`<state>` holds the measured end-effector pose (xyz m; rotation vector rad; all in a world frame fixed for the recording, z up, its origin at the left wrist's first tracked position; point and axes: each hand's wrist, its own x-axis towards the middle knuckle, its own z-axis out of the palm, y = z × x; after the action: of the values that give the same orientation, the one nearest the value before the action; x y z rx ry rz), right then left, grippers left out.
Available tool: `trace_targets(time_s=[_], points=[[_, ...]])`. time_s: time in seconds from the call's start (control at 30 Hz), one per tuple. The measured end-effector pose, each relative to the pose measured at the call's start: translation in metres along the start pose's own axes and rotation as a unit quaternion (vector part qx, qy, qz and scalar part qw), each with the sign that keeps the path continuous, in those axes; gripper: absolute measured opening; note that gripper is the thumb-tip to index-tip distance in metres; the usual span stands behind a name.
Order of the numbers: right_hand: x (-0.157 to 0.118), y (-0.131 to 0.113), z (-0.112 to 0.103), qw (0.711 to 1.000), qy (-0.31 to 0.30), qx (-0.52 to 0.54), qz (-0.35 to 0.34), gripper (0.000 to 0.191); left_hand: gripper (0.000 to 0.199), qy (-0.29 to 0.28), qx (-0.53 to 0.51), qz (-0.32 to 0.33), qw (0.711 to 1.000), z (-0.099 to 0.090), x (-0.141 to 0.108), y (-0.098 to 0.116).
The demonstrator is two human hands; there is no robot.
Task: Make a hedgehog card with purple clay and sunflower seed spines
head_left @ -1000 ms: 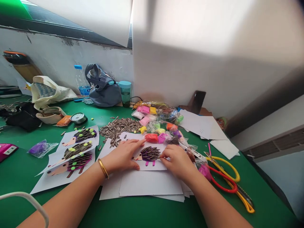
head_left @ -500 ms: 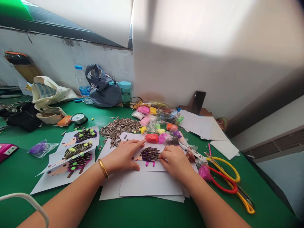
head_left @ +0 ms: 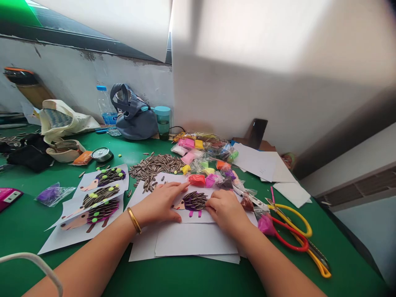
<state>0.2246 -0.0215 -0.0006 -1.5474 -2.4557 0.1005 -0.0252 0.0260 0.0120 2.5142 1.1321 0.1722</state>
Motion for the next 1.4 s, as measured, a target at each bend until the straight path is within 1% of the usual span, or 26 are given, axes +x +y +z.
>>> trace_targets(time_s=[0.23, 0.37, 0.5, 0.67, 0.77, 0.87, 0.97, 1.07, 1.13, 1.2, 1.27, 1.4], points=[[0.001, -0.003, -0.001, 1.0, -0.002, -0.001, 0.011, 0.009, 0.099, 0.004, -0.005, 0.005, 1.0, 0.001, 0.0, -0.001], [0.0, -0.004, -0.003, 0.999, -0.004, 0.018, 0.035, 0.007, 0.101, 0.008, -0.003, 0.006, 1.0, 0.001, 0.0, -0.001], [0.0, 0.001, -0.007, 0.998, -0.007, 0.048, 0.05, 0.004, 0.103, 0.008, 0.002, 0.006, 1.0, 0.001, -0.001, -0.002], [0.001, 0.012, -0.017, 0.993, -0.01, 0.093, 0.072, 0.013, 0.104, 0.008, 0.013, 0.007, 1.0, 0.0, -0.002, 0.001], [0.003, 0.015, -0.02, 0.991, -0.013, 0.078, 0.104, 0.022, 0.102, 0.009, 0.009, 0.015, 1.0, 0.001, -0.002, 0.004], [0.004, 0.015, -0.019, 0.988, -0.012, 0.06, 0.144, 0.024, 0.098, 0.012, 0.005, 0.029, 1.0, 0.003, -0.002, 0.008], [0.005, 0.014, -0.017, 0.985, -0.005, 0.048, 0.168, 0.022, 0.086, 0.023, -0.002, 0.042, 0.999, 0.003, -0.001, 0.007], [0.006, 0.013, -0.016, 0.983, -0.008, 0.039, 0.177, 0.021, 0.061, 0.058, -0.009, 0.042, 0.997, 0.002, 0.002, 0.003], [0.007, 0.012, -0.016, 0.983, -0.014, 0.035, 0.178, 0.022, 0.042, 0.093, -0.006, 0.022, 0.995, 0.001, 0.004, -0.001], [0.007, 0.012, -0.016, 0.984, -0.016, 0.031, 0.175, 0.022, 0.03, 0.128, 0.007, -0.011, 0.992, 0.0, 0.005, -0.004], [0.007, 0.012, -0.015, 0.984, -0.017, 0.03, 0.172, 0.022, 0.025, 0.15, 0.03, -0.046, 0.987, 0.0, 0.007, -0.007], [0.008, 0.012, -0.011, 0.987, -0.022, 0.023, 0.161, 0.021, 0.021, 0.171, 0.1, -0.102, 0.975, -0.002, 0.008, -0.013]])
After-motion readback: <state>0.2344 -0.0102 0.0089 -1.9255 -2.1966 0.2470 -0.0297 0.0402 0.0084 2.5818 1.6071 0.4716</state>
